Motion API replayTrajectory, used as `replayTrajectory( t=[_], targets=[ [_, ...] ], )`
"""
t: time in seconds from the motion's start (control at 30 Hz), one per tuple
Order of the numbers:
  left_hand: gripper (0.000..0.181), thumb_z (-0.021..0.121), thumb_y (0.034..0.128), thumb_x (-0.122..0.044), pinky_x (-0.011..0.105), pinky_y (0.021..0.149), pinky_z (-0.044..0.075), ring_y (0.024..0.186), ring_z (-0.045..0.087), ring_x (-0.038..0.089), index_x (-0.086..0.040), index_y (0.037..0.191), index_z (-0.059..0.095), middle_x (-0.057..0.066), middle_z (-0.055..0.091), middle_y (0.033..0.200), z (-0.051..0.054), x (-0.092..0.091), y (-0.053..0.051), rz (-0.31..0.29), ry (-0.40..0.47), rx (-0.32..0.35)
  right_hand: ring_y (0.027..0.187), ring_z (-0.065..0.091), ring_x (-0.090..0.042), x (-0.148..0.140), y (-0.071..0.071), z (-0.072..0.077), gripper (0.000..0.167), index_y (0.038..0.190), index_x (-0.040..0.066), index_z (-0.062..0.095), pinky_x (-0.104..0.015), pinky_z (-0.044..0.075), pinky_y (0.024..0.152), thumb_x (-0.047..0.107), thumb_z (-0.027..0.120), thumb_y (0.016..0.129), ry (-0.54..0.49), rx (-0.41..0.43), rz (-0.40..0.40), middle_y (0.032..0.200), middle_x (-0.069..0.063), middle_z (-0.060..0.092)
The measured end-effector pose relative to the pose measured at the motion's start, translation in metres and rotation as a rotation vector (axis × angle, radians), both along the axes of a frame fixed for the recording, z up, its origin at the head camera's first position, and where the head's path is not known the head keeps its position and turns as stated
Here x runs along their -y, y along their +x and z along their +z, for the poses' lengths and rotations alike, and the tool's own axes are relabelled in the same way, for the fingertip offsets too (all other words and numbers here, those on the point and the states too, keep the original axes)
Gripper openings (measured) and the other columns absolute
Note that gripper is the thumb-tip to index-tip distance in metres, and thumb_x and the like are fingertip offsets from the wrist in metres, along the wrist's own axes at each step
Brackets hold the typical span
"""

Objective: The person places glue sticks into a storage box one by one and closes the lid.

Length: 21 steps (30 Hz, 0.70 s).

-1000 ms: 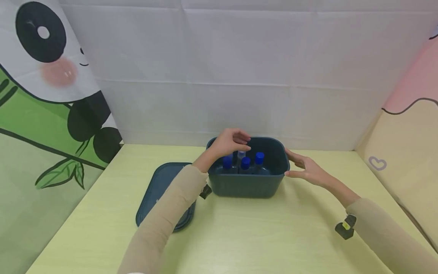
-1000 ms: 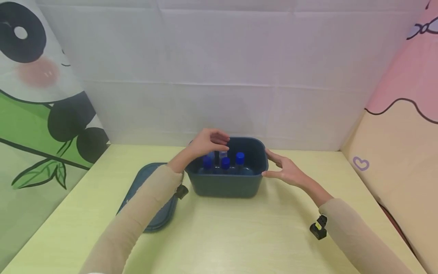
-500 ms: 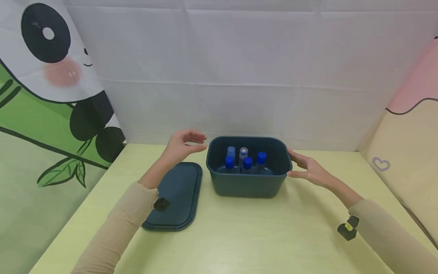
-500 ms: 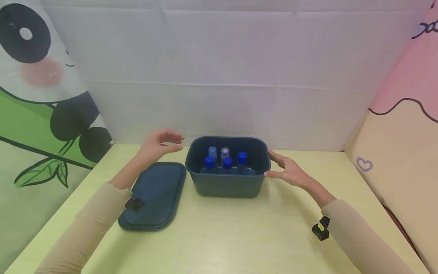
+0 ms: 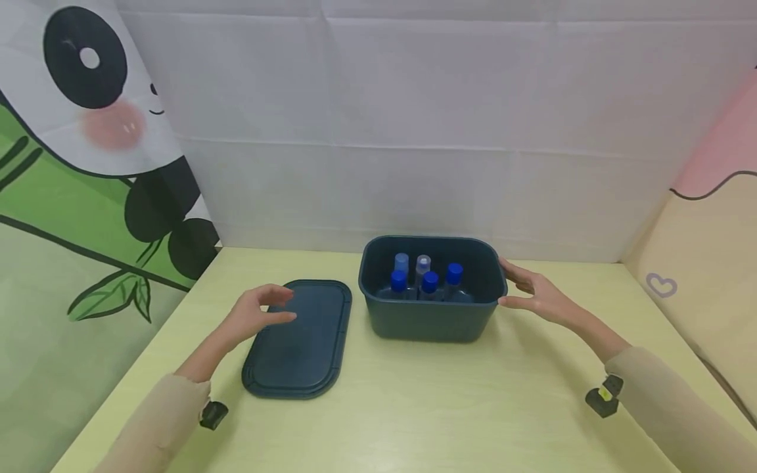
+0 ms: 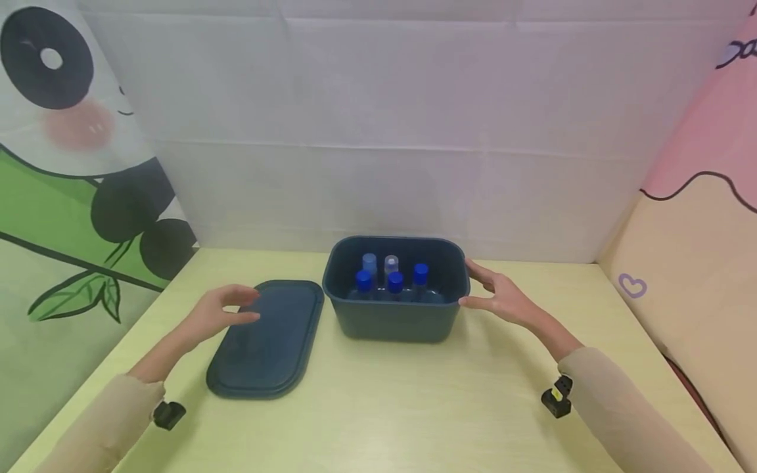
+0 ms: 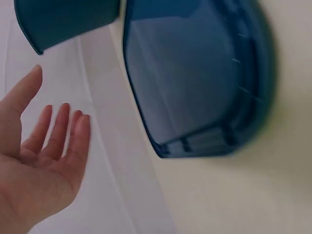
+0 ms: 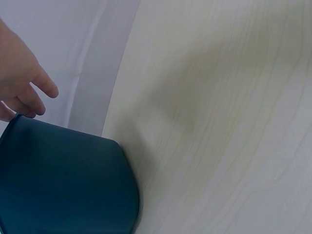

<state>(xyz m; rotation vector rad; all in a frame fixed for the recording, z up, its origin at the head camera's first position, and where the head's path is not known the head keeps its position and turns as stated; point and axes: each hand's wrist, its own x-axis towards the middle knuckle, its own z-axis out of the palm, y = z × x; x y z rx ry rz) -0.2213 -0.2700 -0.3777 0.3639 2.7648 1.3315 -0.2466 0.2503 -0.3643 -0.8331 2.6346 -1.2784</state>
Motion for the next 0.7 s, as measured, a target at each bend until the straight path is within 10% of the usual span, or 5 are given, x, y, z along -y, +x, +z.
replayTrajectory(
  t=[0.33, 0.7],
  targets=[
    [0.074, 0.075, 0.0744, -0.028, 0.054, 0.093, 0.038, 0.12, 0.034, 0.048, 0.006, 0.13, 0.04, 0.029, 0.038, 0.132, -0.037, 0.033, 0.003, 0.119, -0.109, 0.148, 0.131, 0.023, -0.042, 0.001, 0.001, 0.001, 0.073, 0.144, 0.0, 0.015, -0.057, 0.022, 0.102, 0.014, 0.06, 0.088, 0.0, 0.005, 0.002, 0.147, -0.022, 0.018],
    [0.085, 0.08, 0.0682, -0.022, 0.049, 0.087, 0.043, 0.106, 0.048, 0.045, 0.014, 0.129, 0.033, 0.035, 0.044, 0.121, -0.05, 0.035, 0.007, 0.195, -0.165, 0.213, 0.13, 0.024, -0.042, 0.001, 0.001, 0.0, 0.073, 0.144, 0.001, 0.017, -0.056, 0.024, 0.102, 0.014, 0.06, 0.087, -0.005, 0.004, -0.01, 0.147, -0.021, 0.019]
  ],
)
